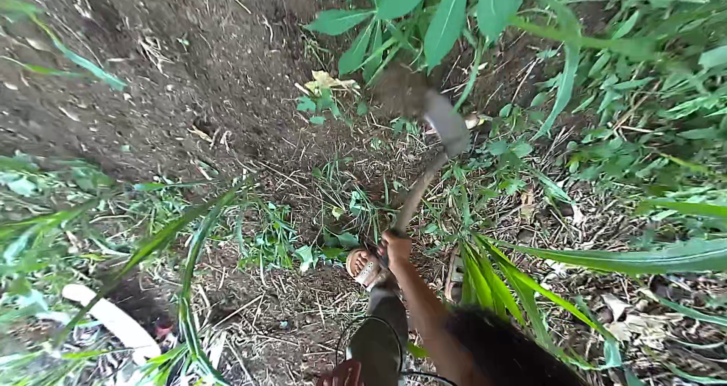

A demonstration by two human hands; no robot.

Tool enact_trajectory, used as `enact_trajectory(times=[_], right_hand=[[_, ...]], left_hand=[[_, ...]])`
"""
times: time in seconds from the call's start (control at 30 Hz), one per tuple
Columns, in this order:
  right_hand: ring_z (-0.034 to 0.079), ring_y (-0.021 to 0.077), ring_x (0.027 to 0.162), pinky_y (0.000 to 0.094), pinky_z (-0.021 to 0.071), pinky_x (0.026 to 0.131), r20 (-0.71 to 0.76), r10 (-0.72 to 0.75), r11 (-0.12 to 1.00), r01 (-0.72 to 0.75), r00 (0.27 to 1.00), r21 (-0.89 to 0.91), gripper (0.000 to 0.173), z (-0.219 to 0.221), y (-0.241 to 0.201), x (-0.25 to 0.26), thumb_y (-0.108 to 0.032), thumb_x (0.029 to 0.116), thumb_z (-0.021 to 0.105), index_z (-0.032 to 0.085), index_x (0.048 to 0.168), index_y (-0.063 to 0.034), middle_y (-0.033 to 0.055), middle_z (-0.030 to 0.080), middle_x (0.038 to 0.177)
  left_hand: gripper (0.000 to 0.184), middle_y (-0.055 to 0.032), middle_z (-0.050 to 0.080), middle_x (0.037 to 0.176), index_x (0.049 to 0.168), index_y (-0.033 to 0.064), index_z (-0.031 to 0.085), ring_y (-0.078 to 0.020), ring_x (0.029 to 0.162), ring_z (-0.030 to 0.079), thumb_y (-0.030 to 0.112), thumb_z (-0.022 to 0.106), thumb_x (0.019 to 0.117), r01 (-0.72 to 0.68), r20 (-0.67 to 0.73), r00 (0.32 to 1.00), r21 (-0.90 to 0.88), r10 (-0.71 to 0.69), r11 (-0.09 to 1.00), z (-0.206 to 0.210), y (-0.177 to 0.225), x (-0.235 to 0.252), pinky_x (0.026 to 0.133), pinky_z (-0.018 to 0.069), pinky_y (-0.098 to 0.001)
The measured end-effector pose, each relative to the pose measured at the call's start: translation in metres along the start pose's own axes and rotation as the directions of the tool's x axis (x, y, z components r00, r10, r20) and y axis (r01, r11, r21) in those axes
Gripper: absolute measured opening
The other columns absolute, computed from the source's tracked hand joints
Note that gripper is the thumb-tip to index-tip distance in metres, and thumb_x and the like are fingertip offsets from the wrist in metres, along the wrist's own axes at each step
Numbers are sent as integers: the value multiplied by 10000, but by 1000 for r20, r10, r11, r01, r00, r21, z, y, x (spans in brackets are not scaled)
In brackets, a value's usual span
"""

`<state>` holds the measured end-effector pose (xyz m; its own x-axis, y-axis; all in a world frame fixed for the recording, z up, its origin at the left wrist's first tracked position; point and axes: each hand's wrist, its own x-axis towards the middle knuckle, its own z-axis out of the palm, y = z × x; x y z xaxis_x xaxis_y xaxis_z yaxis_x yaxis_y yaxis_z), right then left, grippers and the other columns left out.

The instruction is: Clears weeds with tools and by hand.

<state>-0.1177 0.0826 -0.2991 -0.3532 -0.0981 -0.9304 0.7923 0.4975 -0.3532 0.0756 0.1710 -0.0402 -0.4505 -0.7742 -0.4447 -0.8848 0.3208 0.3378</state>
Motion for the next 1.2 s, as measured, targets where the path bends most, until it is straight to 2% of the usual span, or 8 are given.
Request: enact_trajectory(times=[0.1, 0.27, 0.5, 0.6, 0.77, 0.9, 1.0, 1.2], right_hand=[[513, 145, 420, 312, 510, 421, -65, 33, 995, -26, 997, 101, 62, -35, -20, -32, 19, 941, 606, 560, 900, 14, 54, 540, 584], [494, 112, 461, 320, 517, 484, -86, -100, 874, 129, 991, 468, 96, 43, -101, -21, -123, 993, 533, 483, 911, -131, -37, 471, 588], [520, 144, 440, 303, 501, 436, 154, 93, 988, -72, 984, -134, 74, -22, 2, 8, 1, 928, 641, 567, 931, 6, 45, 538, 592], [515, 140, 421, 299, 508, 425, 106, 48, 998, -52, 993, 36, 86, -43, -32, -13, 45, 929, 590, 544, 873, -2, 42, 534, 569], [501, 124, 447, 332, 525, 496, 54, -143, 910, 110, 988, 399, 172, 25, -65, 11, -57, 969, 512, 509, 810, -120, -27, 487, 542], [550, 167, 471, 343, 537, 492, 259, 47, 976, 10, 965, -216, 90, -10, 26, 31, 2, 897, 646, 560, 909, 24, 60, 558, 606], [542, 159, 451, 322, 514, 449, 207, 178, 917, -85, 962, -390, 169, -55, 34, -1, 6, 884, 695, 580, 999, 53, 69, 567, 617], [506, 148, 421, 327, 513, 446, 174, -64, 996, 51, 983, 80, 137, 17, -33, -18, 52, 893, 565, 515, 798, -33, 25, 514, 535]], left_hand=[[273, -176, 729, 1095, 1085, 5, 750, -354, 987, 688, 122, 547, 945, -16, -5, 1000, -15, 16, 1000, 0, -1, 2, 970, 482, -516], [288, -170, 732, 1095, 1080, 21, 756, -333, 1028, 691, 137, 529, 948, 8, -10, 1000, -6, -8, 1000, 4, -1, -6, 1042, 451, -520], [281, -170, 734, 1091, 1082, 14, 755, -337, 1006, 695, 132, 551, 927, -4, -11, 1000, 23, 4, 1000, -1, 6, -2, 1011, 464, -524], [281, -173, 732, 1096, 1080, 14, 756, -344, 999, 693, 118, 545, 926, -13, -18, 1000, 10, 13, 1000, 1, 8, 1, 1014, 459, -528], [286, -163, 728, 1096, 1084, 40, 749, -303, 1037, 678, 146, 514, 958, 21, -5, 1000, -4, -21, 1000, 7, 11, -9, 1060, 419, -486], [278, -170, 731, 1087, 1089, 31, 750, -311, 1026, 689, 125, 532, 945, 29, -1, 1000, 8, -29, 1000, 5, 16, -7, 1047, 433, -508], [269, -150, 733, 1068, 1080, 48, 754, -293, 1002, 687, 127, 536, 941, 14, -24, 1000, 17, -13, 1000, 5, 19, -1, 1038, 438, -488], [253, -146, 733, 1064, 1076, 55, 755, -288, 1030, 683, 124, 548, 948, 53, -32, 998, -15, -54, 998, 7, 24, -2, 1060, 435, -473]])
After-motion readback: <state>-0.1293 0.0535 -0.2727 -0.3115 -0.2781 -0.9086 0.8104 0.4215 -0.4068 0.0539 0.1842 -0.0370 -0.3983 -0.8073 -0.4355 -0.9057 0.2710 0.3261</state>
